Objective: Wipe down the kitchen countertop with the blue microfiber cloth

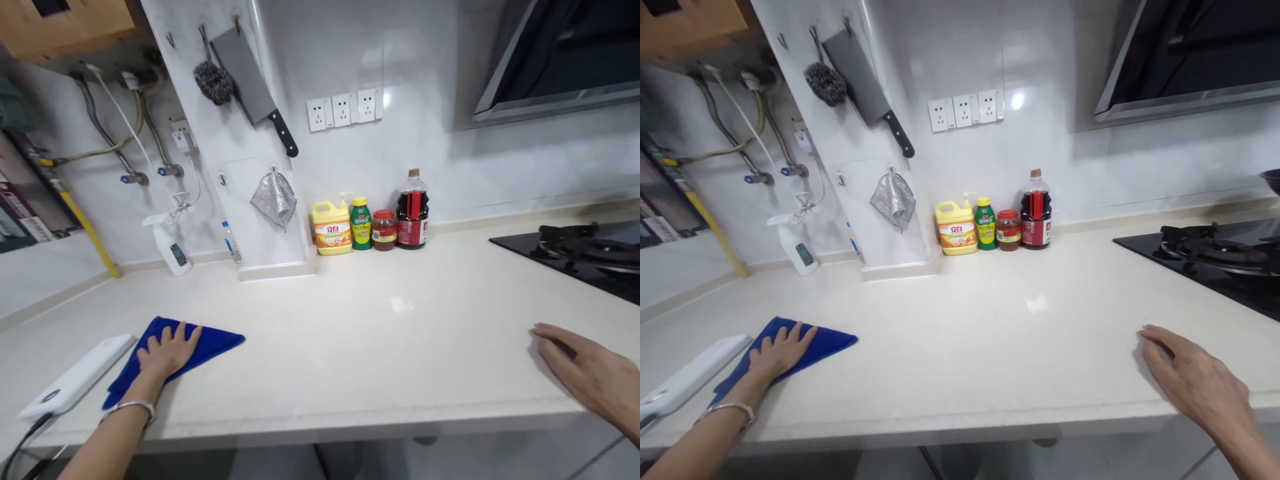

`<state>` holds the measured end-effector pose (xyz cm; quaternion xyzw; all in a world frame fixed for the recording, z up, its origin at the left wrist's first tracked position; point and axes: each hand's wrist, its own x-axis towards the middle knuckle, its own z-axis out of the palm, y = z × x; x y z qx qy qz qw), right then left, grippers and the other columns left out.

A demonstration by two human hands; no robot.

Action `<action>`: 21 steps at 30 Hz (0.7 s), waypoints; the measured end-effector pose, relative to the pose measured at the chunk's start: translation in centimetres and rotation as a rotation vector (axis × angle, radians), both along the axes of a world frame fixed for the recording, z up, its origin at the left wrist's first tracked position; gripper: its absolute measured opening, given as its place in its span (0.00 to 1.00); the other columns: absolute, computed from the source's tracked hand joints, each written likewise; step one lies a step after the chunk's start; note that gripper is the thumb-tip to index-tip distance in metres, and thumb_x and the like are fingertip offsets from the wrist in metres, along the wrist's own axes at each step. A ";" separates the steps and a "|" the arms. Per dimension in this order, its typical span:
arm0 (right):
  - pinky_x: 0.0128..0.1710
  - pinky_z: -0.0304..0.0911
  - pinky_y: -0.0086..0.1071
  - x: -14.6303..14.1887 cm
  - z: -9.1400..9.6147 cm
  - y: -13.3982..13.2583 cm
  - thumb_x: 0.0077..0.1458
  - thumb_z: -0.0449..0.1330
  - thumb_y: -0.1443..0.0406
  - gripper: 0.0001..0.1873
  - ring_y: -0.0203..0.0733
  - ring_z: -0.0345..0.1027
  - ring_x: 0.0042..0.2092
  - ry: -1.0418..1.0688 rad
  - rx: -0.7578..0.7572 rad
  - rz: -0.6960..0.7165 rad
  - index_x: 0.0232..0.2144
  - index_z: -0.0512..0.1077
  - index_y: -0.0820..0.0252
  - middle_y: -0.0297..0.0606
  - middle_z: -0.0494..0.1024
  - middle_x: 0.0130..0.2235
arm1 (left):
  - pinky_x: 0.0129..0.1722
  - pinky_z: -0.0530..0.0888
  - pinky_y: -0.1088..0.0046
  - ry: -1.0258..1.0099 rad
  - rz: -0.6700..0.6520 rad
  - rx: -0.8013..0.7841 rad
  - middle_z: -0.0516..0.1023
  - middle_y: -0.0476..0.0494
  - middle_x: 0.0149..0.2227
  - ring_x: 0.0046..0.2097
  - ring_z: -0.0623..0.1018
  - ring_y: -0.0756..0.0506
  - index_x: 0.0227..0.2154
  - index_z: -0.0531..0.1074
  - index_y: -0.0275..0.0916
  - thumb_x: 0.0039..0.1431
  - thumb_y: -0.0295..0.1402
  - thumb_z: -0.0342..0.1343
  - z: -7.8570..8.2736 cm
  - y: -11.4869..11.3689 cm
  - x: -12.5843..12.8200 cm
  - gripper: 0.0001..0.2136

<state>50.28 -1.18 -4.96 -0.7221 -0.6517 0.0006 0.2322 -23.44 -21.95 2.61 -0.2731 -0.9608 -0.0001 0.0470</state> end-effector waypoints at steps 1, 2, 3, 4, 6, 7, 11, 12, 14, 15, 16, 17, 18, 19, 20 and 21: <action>0.38 0.67 0.42 -0.1 0.2 -0.2 0.54 0.44 0.46 0.27 0.55 0.74 0.44 0.029 -0.042 0.017 0.47 0.74 0.42 0.35 0.78 0.51 | 0.62 0.54 0.43 0.002 0.009 0.005 0.48 0.34 0.70 0.68 0.51 0.24 0.67 0.52 0.37 0.60 0.56 0.31 0.0 -0.4 0.9 0.39; 0.39 0.66 0.44 -0.2 0.4 -0.3 0.55 0.43 0.46 0.28 0.57 0.73 0.47 0.055 -0.080 0.034 0.49 0.72 0.43 0.36 0.76 0.54 | 0.62 0.53 0.43 0.002 0.019 0.008 0.48 0.32 0.70 0.68 0.51 0.23 0.67 0.52 0.36 0.60 0.56 0.30 0.0 -0.7 1.7 0.39; 0.41 0.66 0.45 -0.3 0.5 -0.4 0.55 0.42 0.45 0.29 0.58 0.72 0.50 0.076 -0.104 0.049 0.50 0.72 0.45 0.36 0.75 0.55 | 0.62 0.53 0.43 0.003 0.027 0.011 0.48 0.32 0.70 0.68 0.51 0.23 0.67 0.52 0.36 0.60 0.56 0.29 0.0 -1.0 2.6 0.39; 0.43 0.65 0.45 -0.3 0.6 -0.5 0.55 0.42 0.45 0.29 0.58 0.71 0.51 0.086 -0.113 0.057 0.50 0.71 0.45 0.36 0.74 0.56 | 0.62 0.53 0.43 0.003 0.035 0.010 0.48 0.31 0.70 0.67 0.51 0.23 0.67 0.51 0.36 0.60 0.56 0.28 0.0 -1.2 3.5 0.39; 0.45 0.64 0.46 -0.5 0.7 -0.6 0.55 0.42 0.45 0.29 0.59 0.70 0.52 0.093 -0.120 0.059 0.50 0.71 0.46 0.37 0.73 0.57 | 0.61 0.53 0.42 0.010 0.037 0.004 0.49 0.31 0.69 0.67 0.52 0.22 0.67 0.51 0.36 0.61 0.55 0.27 0.0 -1.5 5.2 0.39; 0.45 0.64 0.47 -0.6 0.6 -0.7 0.55 0.41 0.45 0.30 0.59 0.69 0.53 0.093 -0.117 0.059 0.50 0.71 0.46 0.37 0.73 0.57 | 0.61 0.53 0.42 0.015 0.034 0.000 0.50 0.30 0.69 0.67 0.52 0.22 0.67 0.51 0.36 0.61 0.55 0.26 0.0 -1.6 5.9 0.38; 0.47 0.63 0.46 -1.0 0.0 -0.6 0.57 0.40 0.46 0.30 0.58 0.69 0.53 0.089 -0.045 0.077 0.49 0.71 0.48 0.39 0.73 0.57 | 0.60 0.54 0.42 0.039 -0.003 -0.027 0.50 0.30 0.69 0.66 0.54 0.22 0.68 0.51 0.36 0.63 0.52 0.28 -0.1 -1.6 8.8 0.36; 0.47 0.63 0.46 -1.0 -0.2 -0.6 0.57 0.39 0.46 0.29 0.57 0.69 0.53 0.089 -0.020 0.085 0.49 0.71 0.49 0.39 0.74 0.56 | 0.60 0.55 0.42 0.047 -0.025 -0.035 0.51 0.29 0.69 0.66 0.55 0.22 0.68 0.52 0.36 0.63 0.52 0.29 -0.2 -1.5 9.5 0.36; 0.48 0.63 0.45 -1.0 -0.6 -0.5 0.58 0.39 0.47 0.29 0.56 0.70 0.53 0.087 0.023 0.102 0.48 0.71 0.49 0.39 0.74 0.56 | 0.60 0.55 0.42 0.065 -0.088 -0.052 0.51 0.29 0.69 0.66 0.55 0.23 0.67 0.52 0.36 0.64 0.51 0.31 -0.5 -1.4 11.1 0.34; 0.49 0.63 0.44 -1.0 -0.7 -0.4 0.58 0.39 0.47 0.29 0.55 0.70 0.53 0.085 0.036 0.108 0.48 0.71 0.50 0.39 0.74 0.56 | 0.61 0.55 0.43 0.074 -0.125 -0.060 0.51 0.29 0.69 0.66 0.55 0.23 0.67 0.52 0.36 0.64 0.50 0.33 -0.8 -1.4 12.1 0.34; 0.49 0.63 0.44 -0.9 -0.8 -0.4 0.58 0.40 0.47 0.28 0.55 0.70 0.53 0.083 0.042 0.112 0.48 0.71 0.50 0.39 0.74 0.56 | 0.61 0.55 0.44 0.083 -0.166 -0.068 0.51 0.30 0.69 0.67 0.54 0.24 0.68 0.52 0.37 0.64 0.50 0.34 -1.0 -1.3 13.1 0.33; 0.48 0.63 0.44 -0.9 -0.9 -0.3 0.58 0.40 0.47 0.28 0.55 0.70 0.53 0.076 0.042 0.116 0.48 0.71 0.50 0.40 0.74 0.55 | 0.62 0.54 0.44 0.090 -0.213 -0.079 0.50 0.30 0.69 0.67 0.53 0.24 0.68 0.51 0.37 0.64 0.50 0.34 -1.2 -1.3 14.2 0.33; 0.48 0.63 0.44 -1.0 -0.9 -0.3 0.58 0.40 0.48 0.28 0.55 0.70 0.53 0.069 0.039 0.116 0.48 0.71 0.51 0.40 0.75 0.55 | 0.62 0.54 0.45 0.093 -0.258 -0.090 0.49 0.31 0.70 0.68 0.51 0.25 0.68 0.50 0.37 0.64 0.50 0.35 -1.4 -1.2 15.4 0.34; 0.47 0.63 0.44 -1.0 -0.9 -0.3 0.58 0.40 0.48 0.28 0.55 0.70 0.52 0.063 0.038 0.110 0.48 0.71 0.51 0.41 0.75 0.55 | 0.63 0.53 0.45 0.093 -0.313 -0.104 0.48 0.30 0.70 0.68 0.49 0.24 0.68 0.49 0.36 0.64 0.50 0.34 -1.6 -1.1 16.7 0.34; 0.47 0.63 0.44 -1.1 -0.8 -0.4 0.58 0.40 0.48 0.28 0.55 0.70 0.52 0.059 0.037 0.103 0.48 0.71 0.51 0.42 0.75 0.54 | 0.63 0.53 0.44 0.084 -0.364 -0.118 0.46 0.30 0.70 0.69 0.48 0.24 0.68 0.48 0.35 0.64 0.51 0.33 -1.8 -0.9 18.0 0.35; 0.48 0.63 0.44 -1.3 -0.8 -0.5 0.58 0.40 0.49 0.27 0.56 0.70 0.52 0.056 0.039 0.098 0.48 0.71 0.51 0.42 0.75 0.54 | 0.64 0.52 0.44 0.074 -0.410 -0.127 0.45 0.30 0.70 0.69 0.47 0.24 0.68 0.47 0.35 0.64 0.52 0.32 -1.9 -0.6 19.4 0.35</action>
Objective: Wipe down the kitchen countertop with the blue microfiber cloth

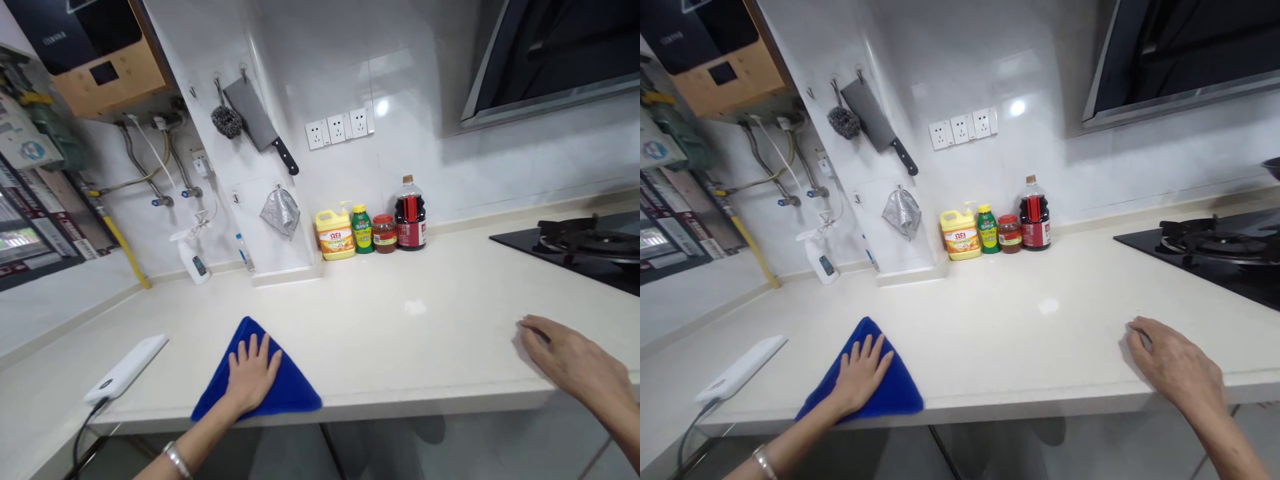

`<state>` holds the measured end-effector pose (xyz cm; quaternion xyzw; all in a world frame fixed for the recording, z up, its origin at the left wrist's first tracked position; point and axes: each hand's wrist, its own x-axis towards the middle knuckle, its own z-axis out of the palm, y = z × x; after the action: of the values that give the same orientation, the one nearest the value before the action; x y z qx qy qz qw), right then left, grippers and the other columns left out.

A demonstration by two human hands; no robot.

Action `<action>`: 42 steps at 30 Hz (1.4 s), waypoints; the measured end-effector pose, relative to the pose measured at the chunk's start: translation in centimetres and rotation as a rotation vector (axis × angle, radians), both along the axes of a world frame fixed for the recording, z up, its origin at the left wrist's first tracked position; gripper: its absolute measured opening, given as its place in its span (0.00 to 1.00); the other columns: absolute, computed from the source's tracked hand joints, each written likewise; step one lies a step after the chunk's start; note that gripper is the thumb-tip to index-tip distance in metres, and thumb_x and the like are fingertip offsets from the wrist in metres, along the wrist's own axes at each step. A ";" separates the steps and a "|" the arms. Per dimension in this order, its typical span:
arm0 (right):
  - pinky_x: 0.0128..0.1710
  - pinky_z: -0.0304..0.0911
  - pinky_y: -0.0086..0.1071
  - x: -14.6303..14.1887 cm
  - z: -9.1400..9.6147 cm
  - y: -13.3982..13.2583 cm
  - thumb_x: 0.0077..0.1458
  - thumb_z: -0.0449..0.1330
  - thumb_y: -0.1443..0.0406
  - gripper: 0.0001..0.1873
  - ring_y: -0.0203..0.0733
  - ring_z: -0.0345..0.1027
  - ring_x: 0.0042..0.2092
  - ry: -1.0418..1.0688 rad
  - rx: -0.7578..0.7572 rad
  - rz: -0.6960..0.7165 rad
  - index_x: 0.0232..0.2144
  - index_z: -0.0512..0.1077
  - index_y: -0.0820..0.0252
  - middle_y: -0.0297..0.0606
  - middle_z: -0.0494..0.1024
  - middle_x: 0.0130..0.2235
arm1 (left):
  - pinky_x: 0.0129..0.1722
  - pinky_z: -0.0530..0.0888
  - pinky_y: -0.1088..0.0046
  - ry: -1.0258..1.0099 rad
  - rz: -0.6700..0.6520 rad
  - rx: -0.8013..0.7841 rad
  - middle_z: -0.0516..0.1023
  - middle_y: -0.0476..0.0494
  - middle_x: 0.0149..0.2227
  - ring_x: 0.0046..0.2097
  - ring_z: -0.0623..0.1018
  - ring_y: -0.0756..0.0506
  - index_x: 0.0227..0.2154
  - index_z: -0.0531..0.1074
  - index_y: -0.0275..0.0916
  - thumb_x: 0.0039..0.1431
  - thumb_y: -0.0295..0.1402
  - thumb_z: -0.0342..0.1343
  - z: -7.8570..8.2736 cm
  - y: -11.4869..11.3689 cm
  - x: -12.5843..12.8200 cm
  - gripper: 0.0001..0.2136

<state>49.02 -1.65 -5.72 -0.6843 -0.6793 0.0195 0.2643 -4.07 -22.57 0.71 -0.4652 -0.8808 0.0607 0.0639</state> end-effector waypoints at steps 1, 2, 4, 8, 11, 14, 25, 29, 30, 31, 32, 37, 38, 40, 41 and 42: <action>0.48 0.63 0.44 -0.1 0.1 -0.1 0.58 0.41 0.50 0.27 0.55 0.70 0.52 0.002 0.007 -0.005 0.48 0.71 0.51 0.43 0.75 0.54 | 0.64 0.51 0.43 -0.010 -0.045 -0.005 0.45 0.30 0.70 0.69 0.46 0.24 0.69 0.47 0.35 0.64 0.53 0.31 -0.1 0.3 1.3 0.36; 0.48 0.63 0.43 -0.3 0.3 -0.3 0.58 0.41 0.50 0.26 0.55 0.70 0.52 0.005 0.013 -0.009 0.47 0.72 0.52 0.43 0.75 0.54 | 0.64 0.51 0.43 -0.018 -0.087 -0.005 0.44 0.30 0.70 0.69 0.45 0.24 0.68 0.47 0.35 0.64 0.53 0.30 -0.2 0.8 2.5 0.36; 0.47 0.63 0.43 -0.6 0.7 -0.6 0.58 0.43 0.51 0.26 0.55 0.71 0.51 0.010 0.021 -0.019 0.47 0.72 0.52 0.44 0.76 0.52 | 0.64 0.50 0.41 -0.040 -0.171 0.007 0.44 0.30 0.70 0.69 0.44 0.25 0.68 0.48 0.35 0.63 0.55 0.29 -0.3 2.0 4.8 0.38; 0.44 0.64 0.42 -0.9 1.3 -1.1 0.59 0.44 0.53 0.25 0.56 0.72 0.48 0.011 0.035 -0.014 0.48 0.73 0.56 0.47 0.77 0.49 | 0.65 0.46 0.40 -0.113 -0.331 0.037 0.43 0.31 0.70 0.69 0.42 0.25 0.68 0.49 0.36 0.62 0.57 0.29 -0.3 5.6 8.4 0.39; 0.43 0.64 0.42 -0.8 1.2 -1.1 0.59 0.45 0.53 0.25 0.57 0.72 0.47 0.007 0.052 0.000 0.47 0.73 0.56 0.47 0.78 0.49 | 0.66 0.44 0.40 -0.182 -0.421 0.027 0.41 0.32 0.71 0.69 0.40 0.25 0.69 0.47 0.36 0.62 0.57 0.29 -0.1 8.8 10.8 0.39; 0.44 0.65 0.43 -0.6 0.8 -0.8 0.58 0.45 0.52 0.24 0.56 0.72 0.47 0.001 0.070 -0.014 0.47 0.73 0.54 0.45 0.78 0.49 | 0.66 0.42 0.41 -0.220 -0.495 0.005 0.39 0.30 0.71 0.69 0.38 0.25 0.69 0.46 0.34 0.63 0.56 0.30 0.1 12.0 12.9 0.39; 0.46 0.66 0.45 -0.1 1.5 -0.6 0.59 0.47 0.54 0.22 0.55 0.71 0.50 0.032 0.050 -0.069 0.48 0.75 0.49 0.38 0.77 0.52 | 0.66 0.42 0.42 -0.267 -0.588 0.004 0.39 0.33 0.71 0.70 0.39 0.27 0.69 0.46 0.38 0.63 0.58 0.31 0.6 22.3 14.8 0.38; 0.47 0.65 0.41 -0.2 1.9 -0.7 0.58 0.48 0.56 0.22 0.52 0.71 0.50 0.039 0.065 -0.070 0.48 0.75 0.51 0.39 0.77 0.51 | 0.66 0.44 0.42 -0.274 -0.593 0.024 0.40 0.35 0.71 0.70 0.40 0.28 0.69 0.47 0.40 0.62 0.59 0.30 0.8 23.2 14.1 0.38; 0.47 0.65 0.41 -0.3 2.0 -0.8 0.58 0.48 0.57 0.21 0.52 0.71 0.50 0.041 0.064 -0.069 0.48 0.75 0.51 0.38 0.78 0.51 | 0.66 0.45 0.43 -0.273 -0.601 0.030 0.41 0.36 0.71 0.70 0.41 0.29 0.69 0.47 0.41 0.62 0.59 0.30 0.7 23.0 13.8 0.38; 0.48 0.65 0.40 -0.3 2.1 -0.8 0.58 0.48 0.57 0.21 0.51 0.71 0.50 0.043 0.063 -0.069 0.47 0.75 0.51 0.38 0.78 0.51 | 0.66 0.45 0.44 -0.271 -0.606 0.036 0.41 0.37 0.71 0.70 0.41 0.29 0.69 0.48 0.42 0.63 0.59 0.30 0.7 22.7 13.3 0.37; 0.48 0.65 0.40 -0.3 2.1 -0.8 0.57 0.48 0.57 0.21 0.51 0.71 0.50 0.045 0.064 -0.067 0.47 0.75 0.51 0.38 0.78 0.51 | 0.66 0.46 0.45 -0.268 -0.609 0.042 0.42 0.37 0.71 0.70 0.42 0.30 0.68 0.49 0.43 0.63 0.59 0.31 0.7 22.2 12.8 0.37; 0.48 0.65 0.42 -0.1 2.0 -1.0 0.58 0.46 0.56 0.23 0.52 0.71 0.51 0.036 0.025 -0.064 0.49 0.74 0.49 0.37 0.77 0.53 | 0.67 0.47 0.49 -0.239 -0.565 0.062 0.44 0.39 0.71 0.70 0.43 0.31 0.68 0.50 0.45 0.63 0.58 0.32 0.5 18.4 7.9 0.35; 0.48 0.66 0.42 -0.1 2.0 -1.0 0.58 0.46 0.55 0.23 0.52 0.71 0.52 0.033 0.016 -0.059 0.49 0.74 0.49 0.37 0.77 0.53 | 0.67 0.47 0.49 -0.230 -0.546 0.065 0.44 0.40 0.71 0.70 0.44 0.32 0.68 0.51 0.46 0.64 0.58 0.32 0.5 17.4 6.6 0.35; 0.46 0.66 0.42 0.1 1.8 -1.0 0.58 0.46 0.54 0.24 0.53 0.71 0.51 0.025 0.013 -0.052 0.50 0.74 0.50 0.38 0.77 0.53 | 0.67 0.47 0.50 -0.213 -0.500 0.071 0.45 0.41 0.71 0.70 0.45 0.33 0.68 0.51 0.47 0.64 0.57 0.33 0.5 15.3 3.6 0.34; 0.45 0.67 0.42 0.2 1.6 -0.9 0.58 0.46 0.54 0.24 0.54 0.72 0.51 0.018 0.019 -0.049 0.50 0.74 0.50 0.38 0.77 0.53 | 0.67 0.48 0.50 -0.203 -0.471 0.074 0.45 0.41 0.71 0.70 0.45 0.33 0.68 0.52 0.47 0.64 0.57 0.34 0.6 14.3 2.1 0.34; 0.44 0.67 0.42 0.2 1.5 -0.8 0.57 0.47 0.54 0.24 0.54 0.72 0.50 0.009 0.025 -0.045 0.50 0.74 0.50 0.39 0.77 0.52 | 0.66 0.48 0.50 -0.194 -0.439 0.077 0.45 0.41 0.71 0.70 0.45 0.33 0.67 0.52 0.47 0.64 0.56 0.34 0.6 13.2 0.6 0.33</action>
<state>49.25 -2.45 -4.23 -0.6961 -0.6626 0.0082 0.2765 -3.47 -9.34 1.34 -0.6463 -0.7623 -0.0330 0.0083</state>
